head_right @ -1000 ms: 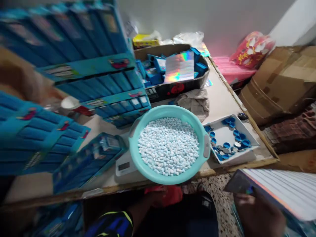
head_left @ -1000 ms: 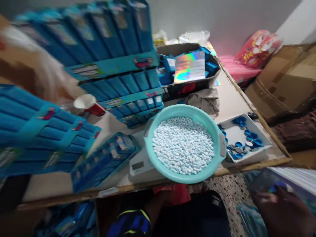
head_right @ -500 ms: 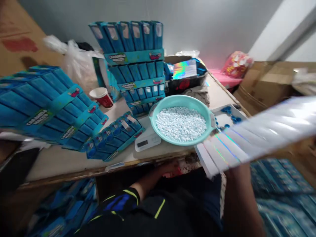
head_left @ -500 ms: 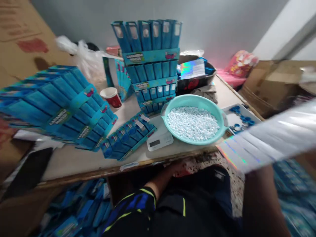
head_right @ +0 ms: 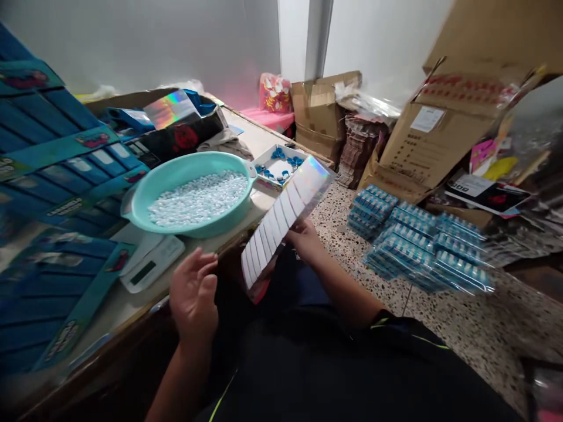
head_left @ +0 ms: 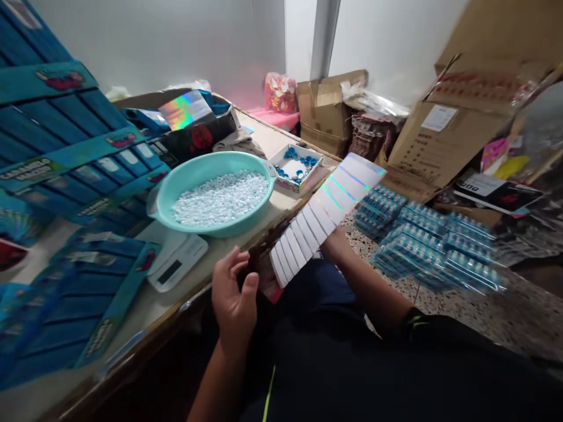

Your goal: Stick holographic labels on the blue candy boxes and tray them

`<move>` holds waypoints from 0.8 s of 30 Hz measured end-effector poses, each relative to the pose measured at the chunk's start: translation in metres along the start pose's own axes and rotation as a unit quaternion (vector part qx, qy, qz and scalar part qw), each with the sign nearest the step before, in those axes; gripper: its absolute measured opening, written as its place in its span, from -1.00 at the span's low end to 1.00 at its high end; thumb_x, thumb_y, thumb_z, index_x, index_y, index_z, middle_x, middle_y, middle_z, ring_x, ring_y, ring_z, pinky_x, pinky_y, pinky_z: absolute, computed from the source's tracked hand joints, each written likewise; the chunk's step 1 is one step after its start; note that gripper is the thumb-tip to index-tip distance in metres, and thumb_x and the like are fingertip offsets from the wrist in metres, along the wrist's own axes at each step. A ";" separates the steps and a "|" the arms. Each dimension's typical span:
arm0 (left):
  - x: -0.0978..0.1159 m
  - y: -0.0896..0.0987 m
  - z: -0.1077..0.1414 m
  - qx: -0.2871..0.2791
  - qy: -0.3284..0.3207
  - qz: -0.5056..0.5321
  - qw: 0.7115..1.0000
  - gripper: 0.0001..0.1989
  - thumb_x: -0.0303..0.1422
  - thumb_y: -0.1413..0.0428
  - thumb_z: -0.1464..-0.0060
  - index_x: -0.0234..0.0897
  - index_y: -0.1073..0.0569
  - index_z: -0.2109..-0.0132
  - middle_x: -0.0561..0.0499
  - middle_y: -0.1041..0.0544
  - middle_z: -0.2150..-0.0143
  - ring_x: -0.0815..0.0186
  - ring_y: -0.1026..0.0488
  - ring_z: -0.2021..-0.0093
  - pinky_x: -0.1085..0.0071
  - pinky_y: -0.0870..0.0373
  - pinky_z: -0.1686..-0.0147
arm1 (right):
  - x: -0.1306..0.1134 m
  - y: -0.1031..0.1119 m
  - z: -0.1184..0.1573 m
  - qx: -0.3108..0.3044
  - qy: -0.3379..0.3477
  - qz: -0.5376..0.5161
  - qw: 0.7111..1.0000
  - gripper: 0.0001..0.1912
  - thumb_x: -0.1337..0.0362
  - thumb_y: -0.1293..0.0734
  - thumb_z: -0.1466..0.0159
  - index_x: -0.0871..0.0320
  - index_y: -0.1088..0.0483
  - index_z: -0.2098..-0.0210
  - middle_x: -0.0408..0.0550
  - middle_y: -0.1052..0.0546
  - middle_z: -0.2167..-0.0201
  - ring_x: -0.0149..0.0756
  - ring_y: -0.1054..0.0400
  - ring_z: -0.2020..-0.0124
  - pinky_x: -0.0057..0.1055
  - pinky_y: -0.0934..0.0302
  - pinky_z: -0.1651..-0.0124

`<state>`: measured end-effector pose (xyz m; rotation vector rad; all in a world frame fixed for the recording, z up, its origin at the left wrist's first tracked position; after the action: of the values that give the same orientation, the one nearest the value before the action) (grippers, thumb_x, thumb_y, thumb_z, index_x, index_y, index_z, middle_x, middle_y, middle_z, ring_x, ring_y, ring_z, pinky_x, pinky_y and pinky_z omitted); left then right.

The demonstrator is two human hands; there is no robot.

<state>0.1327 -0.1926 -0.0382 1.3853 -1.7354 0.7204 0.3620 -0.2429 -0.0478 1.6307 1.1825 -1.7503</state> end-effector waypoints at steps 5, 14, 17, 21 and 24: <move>0.002 -0.026 -0.019 -0.200 0.094 0.047 0.974 0.02 0.18 -0.28 0.06 -0.10 -0.13 -0.44 -0.27 -0.22 -0.42 -0.13 -0.23 -0.39 -0.02 -0.35 -0.23 | 0.009 0.004 0.015 -0.020 -0.026 0.009 0.999 -0.77 0.19 -0.52 -0.01 0.10 -0.42 0.44 -0.24 -0.47 0.54 -0.39 -0.32 0.50 -0.38 -0.29 0.37; -0.010 -0.071 -0.013 -0.176 0.208 0.142 0.951 -0.43 -0.03 -0.32 -0.05 -0.24 -0.50 -0.11 -0.12 -0.61 -0.01 0.08 -0.57 -0.02 0.19 -0.52 -0.04 | -0.010 0.025 0.044 0.035 -0.002 -0.015 0.999 -0.65 0.04 -0.54 -0.06 0.05 -0.48 0.26 -0.20 -0.56 0.46 -0.33 -0.41 0.42 -0.38 -0.36 0.28; -0.024 -0.079 -0.011 -0.189 0.300 0.183 0.917 -0.42 0.02 -0.34 0.02 -0.27 -0.54 -0.02 -0.13 -0.64 0.09 0.05 -0.61 0.09 0.15 -0.58 0.07 | -0.005 0.048 0.047 0.082 0.000 -0.003 0.997 -0.63 -0.06 -0.52 -0.09 0.07 -0.49 0.32 -0.17 -0.56 0.45 -0.34 -0.41 0.43 -0.39 -0.35 0.30; -0.033 -0.086 -0.005 -0.218 0.294 0.163 0.916 -0.39 0.06 -0.26 -0.07 -0.18 -0.48 -0.16 -0.14 -0.62 0.01 0.05 -0.60 0.03 0.12 -0.56 0.01 | -0.001 0.057 0.050 0.087 0.002 0.015 0.996 -0.60 -0.09 -0.50 -0.12 0.06 -0.52 0.24 -0.15 -0.57 0.42 -0.28 -0.45 0.37 -0.33 -0.39 0.23; -0.029 -0.096 0.000 -0.273 0.140 0.086 0.948 -0.17 0.24 -0.14 -0.07 -0.09 -0.31 -0.35 -0.20 -0.39 -0.31 -0.05 -0.36 -0.30 0.03 -0.36 -0.25 | -0.002 0.042 0.054 0.002 0.027 -0.014 1.000 -0.57 -0.13 -0.46 -0.17 0.02 -0.53 0.13 -0.11 -0.61 0.23 -0.20 -0.50 0.16 -0.24 -0.39 -0.03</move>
<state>0.2281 -0.2006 -0.0665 0.7240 -1.6694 0.4474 0.3662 -0.3096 -0.0612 1.6815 1.2343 -1.7362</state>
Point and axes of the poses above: each hand's wrist, its own z-axis away from the middle knuckle, its own y-axis out of the back of the hand, x = y × z, the point moved 2 cm from there along -z, towards the middle knuckle
